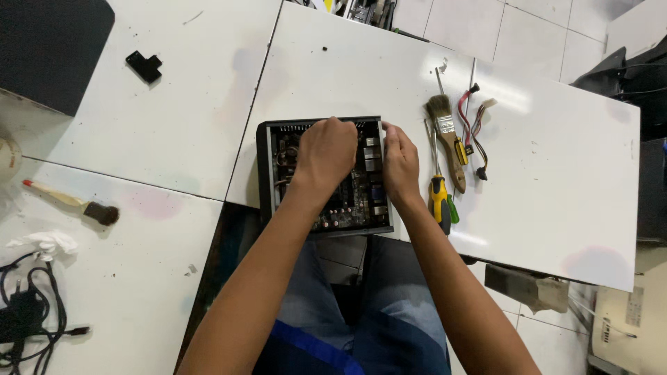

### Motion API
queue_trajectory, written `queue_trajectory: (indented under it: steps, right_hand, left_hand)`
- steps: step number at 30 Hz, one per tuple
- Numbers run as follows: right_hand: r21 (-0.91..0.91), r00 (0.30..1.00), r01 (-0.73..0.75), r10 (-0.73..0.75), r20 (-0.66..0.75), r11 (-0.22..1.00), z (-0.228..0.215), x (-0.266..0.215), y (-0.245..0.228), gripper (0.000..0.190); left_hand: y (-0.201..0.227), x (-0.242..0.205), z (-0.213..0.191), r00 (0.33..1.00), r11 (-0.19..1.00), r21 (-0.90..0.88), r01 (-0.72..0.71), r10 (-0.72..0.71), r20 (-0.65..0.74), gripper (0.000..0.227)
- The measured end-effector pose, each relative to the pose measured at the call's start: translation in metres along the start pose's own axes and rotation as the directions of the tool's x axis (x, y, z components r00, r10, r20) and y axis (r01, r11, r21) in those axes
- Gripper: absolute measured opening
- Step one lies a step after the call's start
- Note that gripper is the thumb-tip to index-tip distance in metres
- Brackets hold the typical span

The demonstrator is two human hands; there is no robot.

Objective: The person works on the internal components of a small computer case, connecting various wires to the motherboard and arranging them inside the chassis. They handle power and data cables, plugging them into specific ports on the board while the case rests on their lap.

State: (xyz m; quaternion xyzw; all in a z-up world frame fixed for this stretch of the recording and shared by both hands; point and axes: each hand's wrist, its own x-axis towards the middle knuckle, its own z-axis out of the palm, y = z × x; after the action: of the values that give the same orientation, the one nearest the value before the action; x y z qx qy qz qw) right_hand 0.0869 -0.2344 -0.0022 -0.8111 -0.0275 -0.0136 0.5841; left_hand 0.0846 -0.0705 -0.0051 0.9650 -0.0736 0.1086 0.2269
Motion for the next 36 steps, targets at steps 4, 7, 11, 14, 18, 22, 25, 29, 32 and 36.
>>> queue_trajectory:
  steps: [4, 7, 11, 14, 18, 22, 25, 29, 32, 36]
  right_hand:
    - [0.007, 0.991, 0.043, -0.042, -0.128, 0.999, -0.007, -0.001, 0.037, 0.032]
    - [0.166, 0.982, 0.119, -0.091, -0.164, 0.979, -0.002, -0.006, 0.039, 0.033]
    - [0.113, 0.973, 0.168, -0.146, -0.178, 0.979, -0.003, -0.003, 0.038, 0.032]
    - [0.105, 0.974, 0.167, -0.147, -0.175, 0.980, -0.006, -0.005, 0.041, 0.032]
    - [0.106, 0.972, 0.177, -0.157, -0.176, 0.978, -0.006, -0.004, 0.038, 0.030]
    - [0.124, 0.969, 0.201, -0.179, -0.171, 0.972, -0.008, -0.004, 0.038, 0.031]
    - [0.077, 0.964, 0.235, -0.222, -0.148, 0.969, -0.008, -0.005, 0.034, 0.029]
    - [0.139, 0.965, 0.218, -0.192, -0.178, 0.966, -0.008, -0.009, 0.027, 0.026]
    - [0.144, 0.956, 0.269, -0.245, -0.163, 0.952, -0.010, -0.007, 0.030, 0.026]
    - [0.136, 0.937, 0.344, -0.349, 0.019, 0.929, -0.013, -0.006, 0.031, 0.047]
  left_hand:
    - [0.002, 0.007, 0.003, 1.000, 0.997, 0.076, -0.004, 0.002, 0.020, 0.013]
    - [0.009, 0.008, -0.007, 0.996, 0.988, 0.154, 0.019, -0.033, 0.089, 0.017]
    - [0.016, 0.013, -0.013, 0.995, 0.989, 0.148, -0.005, -0.010, 0.101, 0.018]
    - [0.013, 0.010, -0.002, 0.993, 0.986, 0.168, -0.002, -0.018, 0.119, 0.017]
    - [0.013, 0.015, 0.002, 0.992, 0.978, 0.208, -0.012, -0.015, 0.129, 0.016]
    - [0.023, 0.018, -0.013, 0.990, 0.976, 0.215, -0.026, -0.006, 0.144, 0.008]
    - [0.026, 0.004, -0.036, 0.985, 0.980, 0.200, 0.018, -0.051, 0.162, 0.011]
    - [0.043, -0.035, -0.107, 0.972, 0.988, -0.075, 0.134, -0.146, -0.185, 0.020]
    - [0.052, -0.065, -0.124, 0.903, 0.941, -0.134, 0.311, -0.336, -0.266, 0.028]
    - [0.059, -0.091, -0.094, 0.876, 0.889, -0.187, 0.418, -0.449, -0.177, 0.051]
